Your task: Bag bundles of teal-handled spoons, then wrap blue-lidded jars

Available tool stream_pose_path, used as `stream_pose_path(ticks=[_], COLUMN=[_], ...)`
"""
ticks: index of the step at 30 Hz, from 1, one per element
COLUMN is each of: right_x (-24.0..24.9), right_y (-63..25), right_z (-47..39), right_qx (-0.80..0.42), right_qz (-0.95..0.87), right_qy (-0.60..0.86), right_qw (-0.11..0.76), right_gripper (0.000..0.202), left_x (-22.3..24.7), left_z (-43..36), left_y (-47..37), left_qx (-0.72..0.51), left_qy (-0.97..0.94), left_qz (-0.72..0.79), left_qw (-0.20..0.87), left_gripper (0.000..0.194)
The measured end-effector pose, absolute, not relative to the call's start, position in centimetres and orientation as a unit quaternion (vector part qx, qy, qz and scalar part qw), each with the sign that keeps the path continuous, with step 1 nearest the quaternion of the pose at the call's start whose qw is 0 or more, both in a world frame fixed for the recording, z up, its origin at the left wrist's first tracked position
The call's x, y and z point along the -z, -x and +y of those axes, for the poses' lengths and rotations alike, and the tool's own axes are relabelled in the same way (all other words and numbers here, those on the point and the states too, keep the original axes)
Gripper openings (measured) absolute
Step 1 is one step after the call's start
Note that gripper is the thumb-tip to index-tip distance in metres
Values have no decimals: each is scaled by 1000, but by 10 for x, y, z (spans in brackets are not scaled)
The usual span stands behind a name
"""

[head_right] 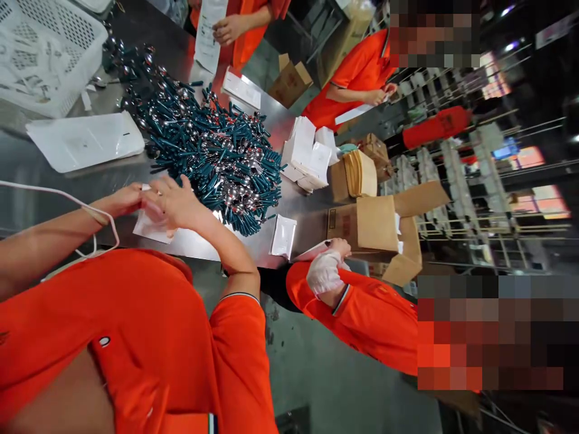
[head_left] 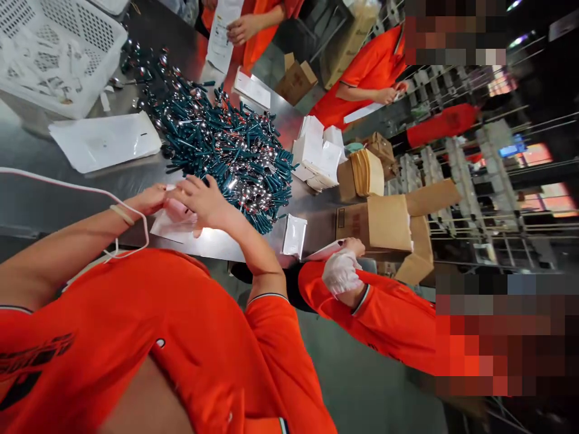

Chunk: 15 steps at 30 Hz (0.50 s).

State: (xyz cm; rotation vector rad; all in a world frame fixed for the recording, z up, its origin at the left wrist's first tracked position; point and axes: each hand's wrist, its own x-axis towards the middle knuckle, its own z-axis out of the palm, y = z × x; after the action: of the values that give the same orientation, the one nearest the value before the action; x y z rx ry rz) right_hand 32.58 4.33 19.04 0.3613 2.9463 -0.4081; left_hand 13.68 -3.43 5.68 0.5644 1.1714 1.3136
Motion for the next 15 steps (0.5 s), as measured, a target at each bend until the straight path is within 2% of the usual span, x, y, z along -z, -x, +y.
stream_pose_path(ticks=[2,4,7,9,11,14,15], right_x=[-203,-200,-164,-131,-104,-86,-85], right_y=[-360,-388,-405,-399,-388,-378,-378], right_z=[63,72,61,44,26,11,9], right_qx=[183,248,373,433,465,479,477], right_qz=[963,927,870,833,796,750,740], right_qy=[-195,-266,-317,-341,-374,-413,-416], right_qw=[-40,-95,-67,-60,-100,-197,-226], right_gripper=[99,104,116,116,92,34,30], left_x=[-60,-62,-66,-69,-73,-81,-84], left_z=[-41,-47,-53,-54,-54,-53,-53], left_y=[-134,-132,-133,-135,-134,-130,-128], left_qx=[-544,-526,-515,-503,-479,-480,-493], left_qy=[-234,-222,-222,-232,-256,-309,-324], left_qz=[498,489,481,480,488,509,516], left_qw=[634,660,674,680,683,645,621], left_gripper=[54,61,72,77,81,81,78])
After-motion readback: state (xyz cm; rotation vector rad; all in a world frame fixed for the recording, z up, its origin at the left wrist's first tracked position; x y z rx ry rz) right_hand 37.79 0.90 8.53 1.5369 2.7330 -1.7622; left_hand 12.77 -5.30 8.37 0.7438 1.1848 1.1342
